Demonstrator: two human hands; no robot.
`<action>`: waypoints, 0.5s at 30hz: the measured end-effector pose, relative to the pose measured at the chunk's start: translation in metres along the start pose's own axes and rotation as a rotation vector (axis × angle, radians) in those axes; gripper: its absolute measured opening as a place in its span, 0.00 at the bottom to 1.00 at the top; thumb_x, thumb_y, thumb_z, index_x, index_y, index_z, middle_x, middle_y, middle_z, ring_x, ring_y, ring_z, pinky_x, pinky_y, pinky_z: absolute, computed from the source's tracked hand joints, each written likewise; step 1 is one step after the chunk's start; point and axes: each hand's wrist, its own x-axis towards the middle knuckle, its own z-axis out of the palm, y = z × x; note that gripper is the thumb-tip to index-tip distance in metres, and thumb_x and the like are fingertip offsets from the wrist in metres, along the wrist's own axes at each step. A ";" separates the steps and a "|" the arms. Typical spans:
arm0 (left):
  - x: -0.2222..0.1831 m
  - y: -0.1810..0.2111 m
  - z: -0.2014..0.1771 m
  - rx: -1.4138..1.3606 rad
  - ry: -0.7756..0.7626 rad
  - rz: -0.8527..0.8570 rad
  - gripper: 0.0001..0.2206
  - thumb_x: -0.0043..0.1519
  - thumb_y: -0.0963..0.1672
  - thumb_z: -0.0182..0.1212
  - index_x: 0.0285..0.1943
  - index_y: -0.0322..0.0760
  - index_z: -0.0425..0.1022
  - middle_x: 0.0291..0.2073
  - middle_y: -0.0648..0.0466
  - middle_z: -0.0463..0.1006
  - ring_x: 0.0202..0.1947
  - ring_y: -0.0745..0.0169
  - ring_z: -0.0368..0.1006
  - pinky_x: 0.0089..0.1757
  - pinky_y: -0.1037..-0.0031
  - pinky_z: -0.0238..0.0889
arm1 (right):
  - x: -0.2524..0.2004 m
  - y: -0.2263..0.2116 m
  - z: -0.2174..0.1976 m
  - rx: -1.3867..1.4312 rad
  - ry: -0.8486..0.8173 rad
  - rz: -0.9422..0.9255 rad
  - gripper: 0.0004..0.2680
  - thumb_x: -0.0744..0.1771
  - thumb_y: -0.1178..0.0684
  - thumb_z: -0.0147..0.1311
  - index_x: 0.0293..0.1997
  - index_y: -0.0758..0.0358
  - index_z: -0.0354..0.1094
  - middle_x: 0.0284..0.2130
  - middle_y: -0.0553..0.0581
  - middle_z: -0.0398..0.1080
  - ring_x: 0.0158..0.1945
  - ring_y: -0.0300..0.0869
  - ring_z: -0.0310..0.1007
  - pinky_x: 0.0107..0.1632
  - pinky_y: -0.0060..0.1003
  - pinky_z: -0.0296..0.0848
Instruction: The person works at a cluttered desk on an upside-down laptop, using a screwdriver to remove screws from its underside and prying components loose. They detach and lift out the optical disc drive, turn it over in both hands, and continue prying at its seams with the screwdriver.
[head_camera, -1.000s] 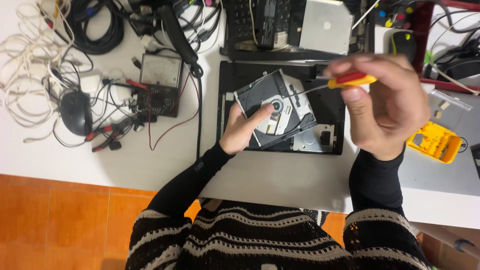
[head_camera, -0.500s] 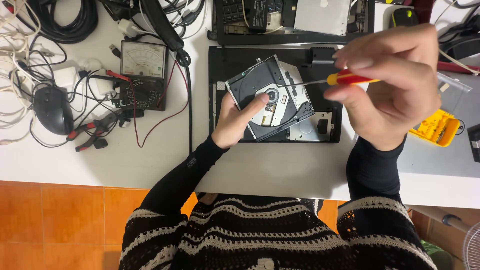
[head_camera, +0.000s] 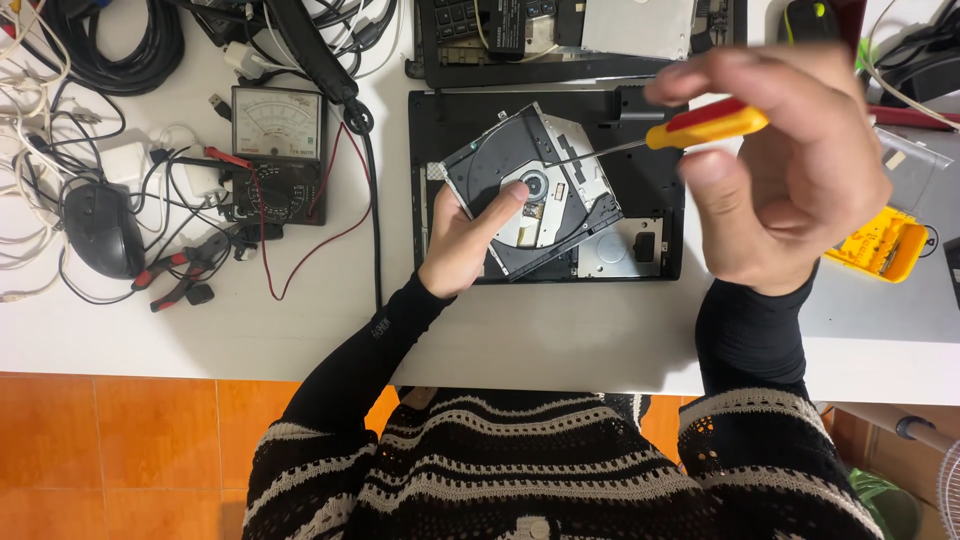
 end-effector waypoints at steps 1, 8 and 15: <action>0.000 -0.001 -0.001 -0.001 0.000 0.020 0.12 0.68 0.39 0.63 0.59 0.28 0.74 0.50 0.51 0.81 0.49 0.69 0.76 0.52 0.73 0.70 | 0.002 0.000 0.001 0.028 0.007 0.029 0.15 0.67 0.53 0.61 0.55 0.70 0.64 0.42 0.59 0.69 0.44 0.46 0.79 0.49 0.34 0.82; 0.002 -0.006 -0.006 0.022 0.017 0.061 0.10 0.69 0.39 0.62 0.58 0.28 0.75 0.50 0.52 0.81 0.49 0.69 0.76 0.53 0.73 0.70 | 0.002 0.001 0.002 0.008 -0.046 -0.105 0.16 0.67 0.58 0.67 0.55 0.69 0.61 0.43 0.62 0.67 0.43 0.47 0.79 0.47 0.37 0.83; 0.002 -0.002 -0.004 0.028 0.030 0.067 0.11 0.69 0.39 0.62 0.59 0.29 0.75 0.50 0.53 0.81 0.49 0.70 0.76 0.52 0.74 0.70 | 0.005 0.016 -0.004 -0.046 -0.081 -0.268 0.15 0.66 0.58 0.66 0.54 0.69 0.63 0.50 0.66 0.63 0.49 0.51 0.76 0.51 0.39 0.80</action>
